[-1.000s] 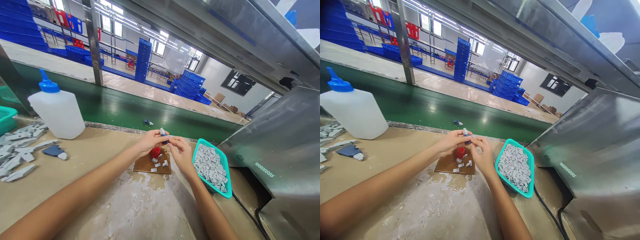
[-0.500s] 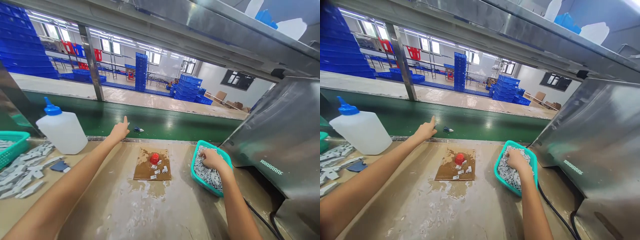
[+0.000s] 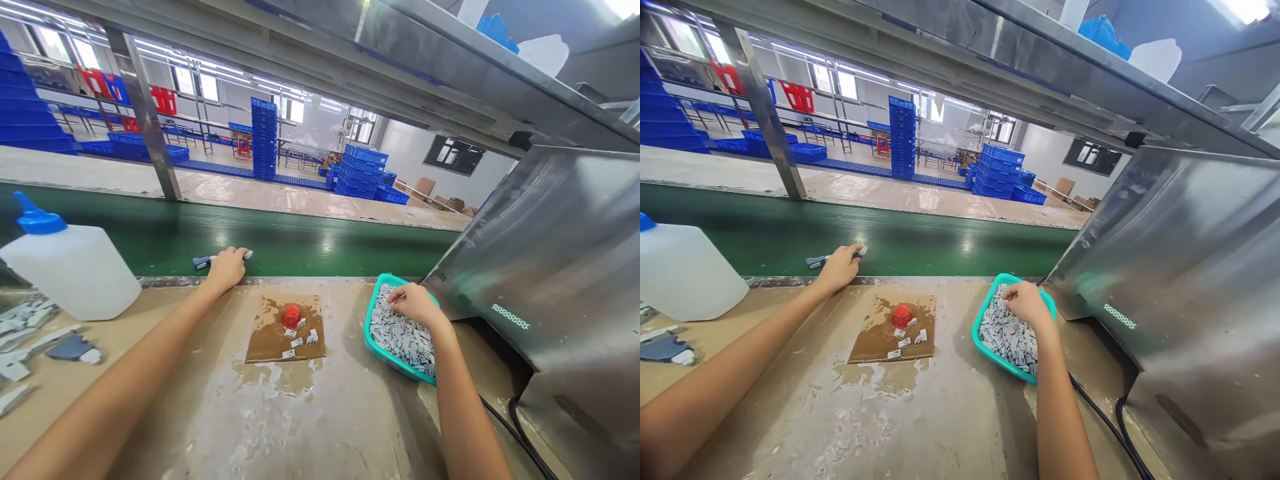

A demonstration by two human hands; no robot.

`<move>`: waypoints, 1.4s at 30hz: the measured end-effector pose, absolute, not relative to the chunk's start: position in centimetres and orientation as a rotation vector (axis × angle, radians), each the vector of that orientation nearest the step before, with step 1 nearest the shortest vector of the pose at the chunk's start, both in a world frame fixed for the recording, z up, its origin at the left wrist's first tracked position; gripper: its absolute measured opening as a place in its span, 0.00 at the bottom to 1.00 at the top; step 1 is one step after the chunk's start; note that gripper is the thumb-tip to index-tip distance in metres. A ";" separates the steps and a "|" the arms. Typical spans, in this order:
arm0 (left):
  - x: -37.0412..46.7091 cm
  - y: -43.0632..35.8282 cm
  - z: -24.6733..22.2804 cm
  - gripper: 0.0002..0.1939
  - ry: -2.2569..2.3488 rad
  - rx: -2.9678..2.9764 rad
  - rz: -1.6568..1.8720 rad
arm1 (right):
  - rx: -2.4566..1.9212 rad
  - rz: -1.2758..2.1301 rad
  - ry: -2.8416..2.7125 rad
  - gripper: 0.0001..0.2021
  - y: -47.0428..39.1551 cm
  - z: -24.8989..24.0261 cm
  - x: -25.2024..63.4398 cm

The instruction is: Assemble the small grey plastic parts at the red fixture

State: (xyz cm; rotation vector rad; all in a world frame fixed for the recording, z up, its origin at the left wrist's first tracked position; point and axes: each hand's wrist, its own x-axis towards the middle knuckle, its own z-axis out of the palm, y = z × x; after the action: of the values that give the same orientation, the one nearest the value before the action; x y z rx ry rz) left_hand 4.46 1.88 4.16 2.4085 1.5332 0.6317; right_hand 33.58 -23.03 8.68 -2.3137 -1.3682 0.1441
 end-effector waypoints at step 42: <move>6.9 -8.7 9.3 0.16 0.519 0.733 0.663 | -1.625 0.139 -1.949 0.11 -17.6 5.1 20.8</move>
State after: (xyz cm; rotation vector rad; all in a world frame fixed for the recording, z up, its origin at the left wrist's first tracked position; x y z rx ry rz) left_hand 6.93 -8.70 9.25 0.7333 0.5190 0.6627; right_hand 20.84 -17.60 5.12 -1.6250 -1.9485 0.1388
